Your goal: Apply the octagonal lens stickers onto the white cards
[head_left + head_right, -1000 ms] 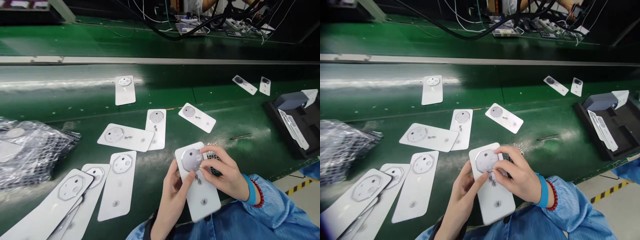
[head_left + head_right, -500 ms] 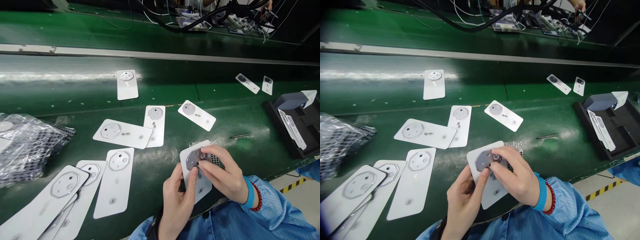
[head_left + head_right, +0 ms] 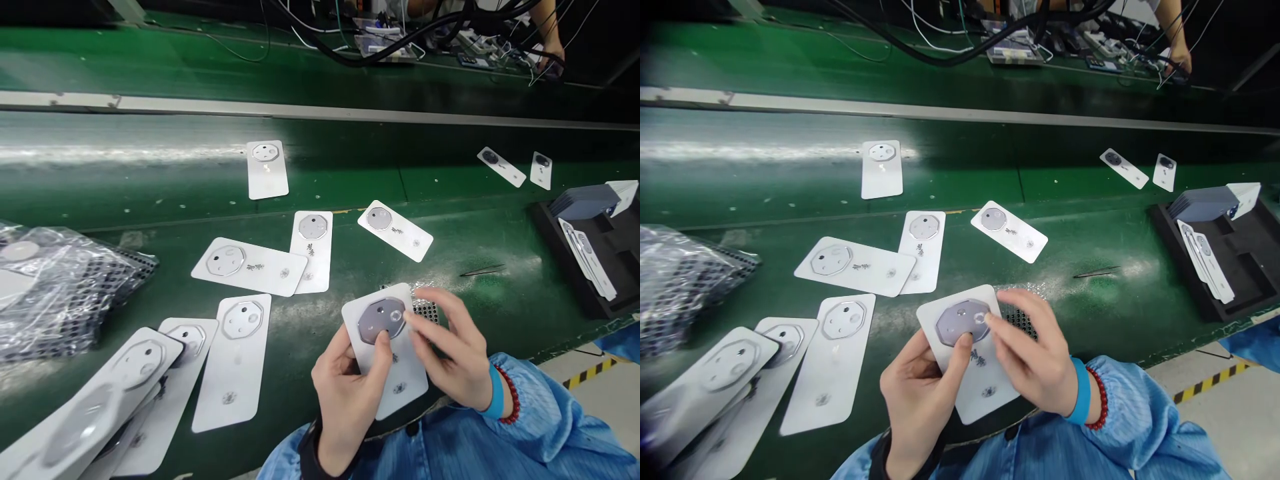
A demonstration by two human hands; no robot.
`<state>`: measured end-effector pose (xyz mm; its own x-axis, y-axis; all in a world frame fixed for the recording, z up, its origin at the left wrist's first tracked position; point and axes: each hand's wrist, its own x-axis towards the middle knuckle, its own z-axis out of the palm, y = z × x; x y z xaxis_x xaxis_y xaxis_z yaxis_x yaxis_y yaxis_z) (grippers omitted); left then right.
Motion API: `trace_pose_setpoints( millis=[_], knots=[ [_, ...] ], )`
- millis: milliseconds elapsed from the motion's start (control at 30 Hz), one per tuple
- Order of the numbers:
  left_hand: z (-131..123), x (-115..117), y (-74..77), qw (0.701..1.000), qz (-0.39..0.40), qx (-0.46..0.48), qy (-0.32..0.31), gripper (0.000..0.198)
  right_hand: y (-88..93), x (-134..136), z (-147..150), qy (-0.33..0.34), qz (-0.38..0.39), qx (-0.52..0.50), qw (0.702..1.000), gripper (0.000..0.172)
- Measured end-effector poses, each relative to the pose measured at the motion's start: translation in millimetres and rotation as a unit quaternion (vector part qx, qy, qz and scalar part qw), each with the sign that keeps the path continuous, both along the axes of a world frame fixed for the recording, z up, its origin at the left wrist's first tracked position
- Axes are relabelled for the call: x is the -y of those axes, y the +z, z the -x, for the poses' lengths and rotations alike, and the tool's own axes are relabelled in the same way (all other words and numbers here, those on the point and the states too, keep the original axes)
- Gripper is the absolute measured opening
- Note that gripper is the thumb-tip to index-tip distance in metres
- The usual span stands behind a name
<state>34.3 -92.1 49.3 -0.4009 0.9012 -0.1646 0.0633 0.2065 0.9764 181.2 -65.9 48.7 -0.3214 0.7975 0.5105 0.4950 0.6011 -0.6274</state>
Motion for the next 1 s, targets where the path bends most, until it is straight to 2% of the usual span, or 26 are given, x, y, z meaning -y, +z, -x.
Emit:
trace_pose_setpoints(
  millis=[100,167,233,300,400,500,567,600,667,733,800,867,1000],
  knots=[
    [-3.4,0.7,0.7,0.999,0.006,0.030,-0.014,0.018,-5.4,-3.3,3.6,-0.024,0.158,-0.136,0.978,0.046],
    [-4.0,-0.5,-0.7,0.997,0.019,0.064,-0.039,0.021,-9.7,-7.2,5.7,0.016,0.261,-0.201,0.944,0.044],
    [0.4,-2.8,-4.5,0.997,0.025,0.063,-0.031,0.024,-15.2,-12.7,4.1,0.055,0.313,-0.221,0.922,0.040],
    [11.9,-5.6,-10.4,0.999,0.020,0.023,0.017,0.028,-23.4,-18.4,-2.6,0.055,0.295,-0.192,0.934,0.037],
    [38.2,-9.1,-21.9,0.995,0.043,-0.039,0.080,0.039,-43.8,-23.2,-17.2,0.034,0.187,-0.055,0.980,0.033],
    [60.0,-9.3,-35.6,0.990,0.069,-0.095,0.073,0.054,-68.9,-22.6,-26.7,0.063,0.098,0.079,0.990,0.028],
    [65.0,-8.1,-44.2,0.983,0.033,-0.168,0.060,0.070,-80.5,-21.7,-28.2,0.076,0.072,0.097,0.990,0.021],
    [64.4,-7.6,-47.5,0.978,0.016,-0.205,0.046,0.073,-83.3,-21.6,-28.1,0.075,0.067,0.090,0.991,0.018],
    [57.9,-7.5,-51.1,0.969,0.022,-0.244,-0.033,0.056,-82.3,-22.3,-27.4,0.070,0.067,0.062,0.993,0.014],
    [47.2,-9.6,-50.6,0.961,0.054,-0.227,-0.150,0.032,-75.4,-23.6,-27.3,0.067,0.067,0.036,0.995,0.013],
    [35.3,-13.6,-47.8,0.953,0.069,-0.170,-0.239,0.031,-66.7,-24.6,-27.9,0.063,0.063,0.024,0.996,0.013],
    [25.0,-18.0,-45.4,0.956,0.074,-0.094,-0.269,0.033,-59.8,-24.9,-28.6,0.063,0.056,0.022,0.996,0.015],
    [14.4,-22.6,-47.5,0.962,0.079,-0.010,-0.261,0.035,-54.0,-23.7,-27.5,0.081,0.056,0.043,0.994,0.023]
  ],
)
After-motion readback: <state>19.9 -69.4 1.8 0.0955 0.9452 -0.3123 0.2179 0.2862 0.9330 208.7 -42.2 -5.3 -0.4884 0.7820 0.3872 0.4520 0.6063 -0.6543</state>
